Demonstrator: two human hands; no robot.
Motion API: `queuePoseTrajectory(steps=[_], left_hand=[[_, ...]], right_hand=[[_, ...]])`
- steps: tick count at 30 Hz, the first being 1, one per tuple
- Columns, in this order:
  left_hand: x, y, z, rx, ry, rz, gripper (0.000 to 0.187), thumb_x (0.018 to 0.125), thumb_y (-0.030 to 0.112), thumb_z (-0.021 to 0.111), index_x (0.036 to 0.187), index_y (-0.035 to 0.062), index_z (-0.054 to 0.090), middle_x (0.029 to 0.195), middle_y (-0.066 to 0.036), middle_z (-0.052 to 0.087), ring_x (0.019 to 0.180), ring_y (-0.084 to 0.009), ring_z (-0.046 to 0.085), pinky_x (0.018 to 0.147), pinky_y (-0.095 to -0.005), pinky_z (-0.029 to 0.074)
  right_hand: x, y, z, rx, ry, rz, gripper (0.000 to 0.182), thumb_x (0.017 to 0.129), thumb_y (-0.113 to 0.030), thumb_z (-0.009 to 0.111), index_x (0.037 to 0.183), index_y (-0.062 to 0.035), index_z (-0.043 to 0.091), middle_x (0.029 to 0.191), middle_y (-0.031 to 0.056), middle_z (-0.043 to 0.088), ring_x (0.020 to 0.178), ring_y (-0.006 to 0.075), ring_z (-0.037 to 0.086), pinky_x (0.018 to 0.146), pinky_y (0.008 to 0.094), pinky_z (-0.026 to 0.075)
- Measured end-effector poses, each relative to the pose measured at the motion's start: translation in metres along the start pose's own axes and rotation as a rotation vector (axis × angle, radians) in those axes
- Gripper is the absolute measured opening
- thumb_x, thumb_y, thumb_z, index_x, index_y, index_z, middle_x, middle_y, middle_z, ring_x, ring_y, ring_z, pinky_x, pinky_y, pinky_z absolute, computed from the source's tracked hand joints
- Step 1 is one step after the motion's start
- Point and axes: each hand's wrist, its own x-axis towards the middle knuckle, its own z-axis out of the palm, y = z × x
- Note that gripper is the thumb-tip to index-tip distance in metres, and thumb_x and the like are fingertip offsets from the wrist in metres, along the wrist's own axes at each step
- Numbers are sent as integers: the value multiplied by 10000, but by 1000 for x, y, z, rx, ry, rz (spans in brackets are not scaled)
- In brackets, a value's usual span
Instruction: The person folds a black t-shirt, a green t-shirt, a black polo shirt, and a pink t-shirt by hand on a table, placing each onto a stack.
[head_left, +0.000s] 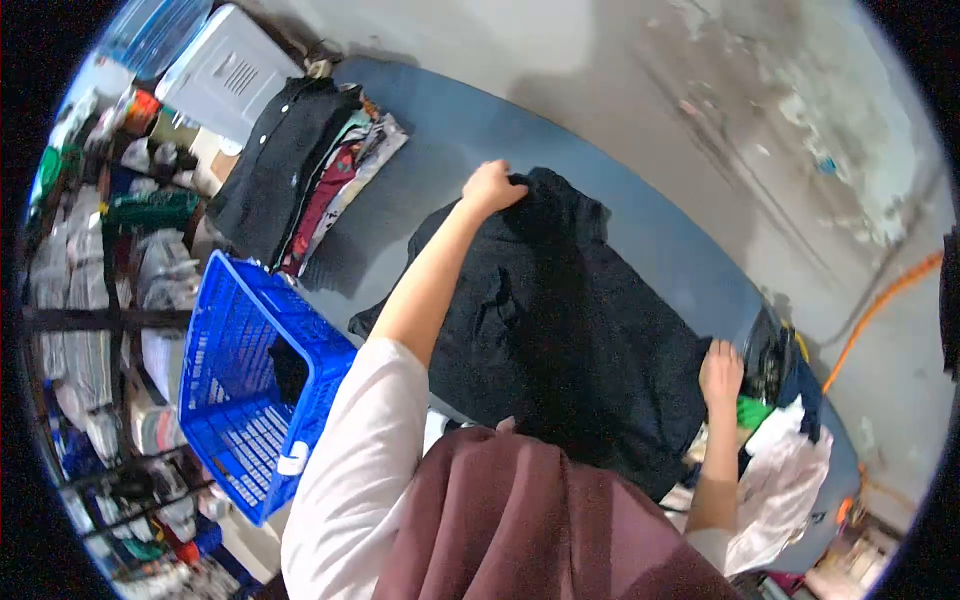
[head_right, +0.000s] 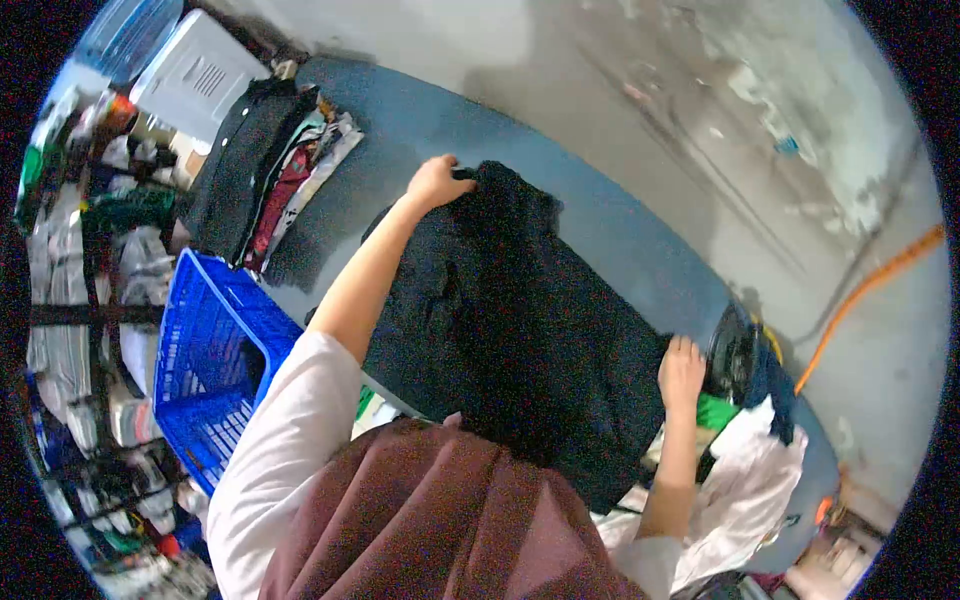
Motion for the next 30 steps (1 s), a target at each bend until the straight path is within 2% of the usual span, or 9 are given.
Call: queuePoseTrajectory(steps=[2, 8, 10, 12, 16, 19, 24, 27, 30], left_hand=[[18, 4, 12, -23, -6, 52, 496, 653, 409, 719, 1011, 67, 678, 1019, -181, 659, 988, -336, 618, 869, -400, 495], [29, 23, 35, -214, 100, -18, 324, 697, 301, 729, 888, 42, 689, 905, -175, 675, 878, -338, 645, 787, -400, 516], [33, 11, 40, -351, 213, -1, 320, 722, 306, 720, 888, 35, 681, 890, -176, 674, 862, -332, 648, 773, -392, 513], [37, -13, 39, -493, 219, 96, 306, 802, 272, 692, 934, -1, 652, 851, -133, 683, 782, -218, 641, 728, -340, 501], [-25, -17, -29, -971, 6, 216, 216, 867, 230, 648, 943, 28, 644, 855, 8, 623, 798, -93, 559, 735, -269, 465], [-97, -49, -88, -832, -100, 274, 160, 853, 196, 672, 895, 44, 645, 817, 34, 594, 778, -69, 535, 719, -255, 462], [-201, -117, -111, -367, -412, 36, 221, 723, 66, 729, 932, 20, 673, 896, -51, 677, 822, -135, 617, 737, -289, 494], [-204, -148, -75, -128, -156, -131, 267, 786, 152, 680, 996, -12, 659, 916, -114, 690, 811, -184, 659, 761, -302, 517], [-159, -141, -32, -503, 278, -92, 350, 850, 272, 644, 1015, -37, 642, 924, -135, 690, 828, -188, 656, 755, -304, 509]], right_hand=[[-1, -6, -9, 12, 276, -61, 183, 785, -87, 535, 947, -18, 587, 1004, 114, 578, 898, 276, 578, 726, 367, 494], [17, 23, 16, 230, 153, 135, 87, 775, -93, 520, 806, -20, 555, 864, 148, 571, 703, 292, 558, 688, 410, 472], [18, 97, 80, 741, -27, 208, 72, 714, -60, 501, 768, -27, 534, 760, 118, 555, 652, 277, 553, 662, 408, 465], [6, 98, 42, 1884, 84, 920, 219, 645, -103, 494, 842, -29, 553, 857, 107, 597, 795, 313, 608, 790, 396, 492], [-34, 75, -10, 2370, 97, 963, 476, 687, -179, 477, 1086, 63, 569, 1142, 217, 577, 1024, 371, 576, 980, 437, 422], [-97, 52, -26, 2294, 200, 647, 515, 714, -205, 472, 1123, 92, 572, 1237, 230, 539, 1118, 353, 534, 1007, 469, 394], [-212, 28, 42, 1263, 106, 670, 240, 721, -67, 526, 925, 4, 630, 1167, 219, 573, 1135, 340, 498, 1018, 391, 334], [-218, 4, 44, 885, 245, 559, 258, 713, -59, 557, 952, -2, 634, 1252, 229, 531, 1200, 367, 458, 1042, 425, 304], [-147, -54, -31, 581, 349, 652, 282, 813, -119, 568, 1063, 7, 602, 1343, 228, 456, 1240, 389, 411, 1057, 475, 275]])
